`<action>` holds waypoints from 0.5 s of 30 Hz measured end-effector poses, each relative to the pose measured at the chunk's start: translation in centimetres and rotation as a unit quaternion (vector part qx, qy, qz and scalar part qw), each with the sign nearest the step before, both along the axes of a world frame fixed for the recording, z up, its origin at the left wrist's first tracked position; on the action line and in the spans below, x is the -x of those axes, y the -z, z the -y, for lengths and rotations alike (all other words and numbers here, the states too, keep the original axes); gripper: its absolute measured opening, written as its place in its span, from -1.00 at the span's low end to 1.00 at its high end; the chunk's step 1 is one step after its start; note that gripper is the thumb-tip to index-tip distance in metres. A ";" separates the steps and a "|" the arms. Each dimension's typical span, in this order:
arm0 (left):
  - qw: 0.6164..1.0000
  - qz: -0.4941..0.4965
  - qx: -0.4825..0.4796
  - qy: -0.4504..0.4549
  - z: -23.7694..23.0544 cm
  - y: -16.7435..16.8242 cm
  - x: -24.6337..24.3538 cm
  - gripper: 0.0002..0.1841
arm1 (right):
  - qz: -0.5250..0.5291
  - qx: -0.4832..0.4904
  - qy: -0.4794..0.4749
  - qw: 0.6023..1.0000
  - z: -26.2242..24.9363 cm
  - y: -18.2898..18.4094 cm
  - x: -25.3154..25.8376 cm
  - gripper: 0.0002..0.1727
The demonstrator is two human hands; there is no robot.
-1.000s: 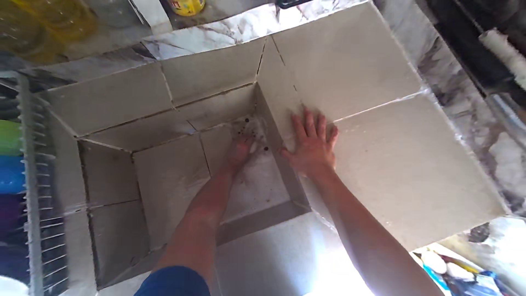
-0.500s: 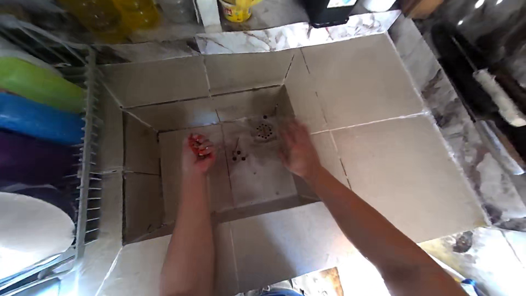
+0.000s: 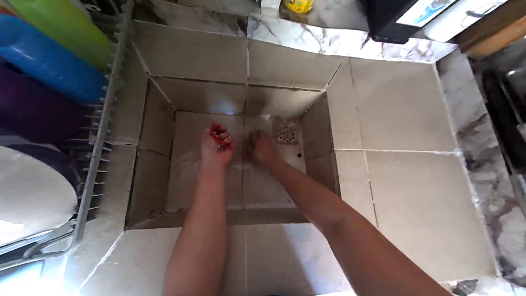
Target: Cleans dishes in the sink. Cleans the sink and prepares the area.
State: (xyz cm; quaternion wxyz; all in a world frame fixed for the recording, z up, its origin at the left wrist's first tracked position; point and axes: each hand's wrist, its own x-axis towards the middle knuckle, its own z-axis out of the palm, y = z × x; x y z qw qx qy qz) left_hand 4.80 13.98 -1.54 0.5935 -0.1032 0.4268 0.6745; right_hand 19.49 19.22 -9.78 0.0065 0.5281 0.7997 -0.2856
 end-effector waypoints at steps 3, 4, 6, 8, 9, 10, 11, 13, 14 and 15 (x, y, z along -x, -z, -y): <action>1.000 -0.021 0.016 -0.002 0.1 0.0 0.0 -0.70 | -0.001 -0.021 -0.150 0.988 3.1 0.4 -0.6 -0.60; 0.999 -0.032 0.026 0.002 0.2 -0.1 -0.1 -0.71 | 0.000 -0.022 -0.181 0.983 3.5 0.1 -1.5 -0.64; 0.998 -0.038 0.045 0.015 0.0 -0.2 -0.3 -0.77 | 0.016 0.001 -0.188 0.982 3.3 -0.1 -3.8 -0.62; 0.997 -0.035 0.065 0.018 0.0 -0.4 -0.7 -0.82 | 0.040 0.034 -0.128 0.990 2.2 -0.4 -5.6 -0.64; 0.996 -0.034 0.074 0.023 0.0 -0.6 -0.9 -0.81 | 0.049 0.068 -0.067 0.994 1.3 -1.2 -6.0 -0.64; 0.996 -0.032 0.081 0.030 0.0 -0.8 -1.3 -0.76 | 0.037 0.102 0.012 0.994 0.4 -2.4 -6.2 -0.64; 0.995 -0.027 0.086 0.038 0.1 -0.9 -1.6 -0.71 | 0.003 0.131 0.091 0.987 -0.5 -3.7 -6.0 -0.66; 0.994 -0.021 0.087 0.056 -0.1 -0.8 -2.0 -0.62 | -0.120 0.170 0.166 0.964 -1.2 -7.0 -4.8 -0.71; 0.993 -0.022 0.087 0.072 -0.1 -0.7 -2.3 -0.60 | -0.177 0.188 0.155 0.954 -0.9 -9.0 -3.9 -0.71; 0.992 -0.020 0.082 0.091 -0.1 -0.6 -2.6 -0.57 | -0.214 0.194 0.119 0.950 -0.5 -11.0 -2.9 -0.73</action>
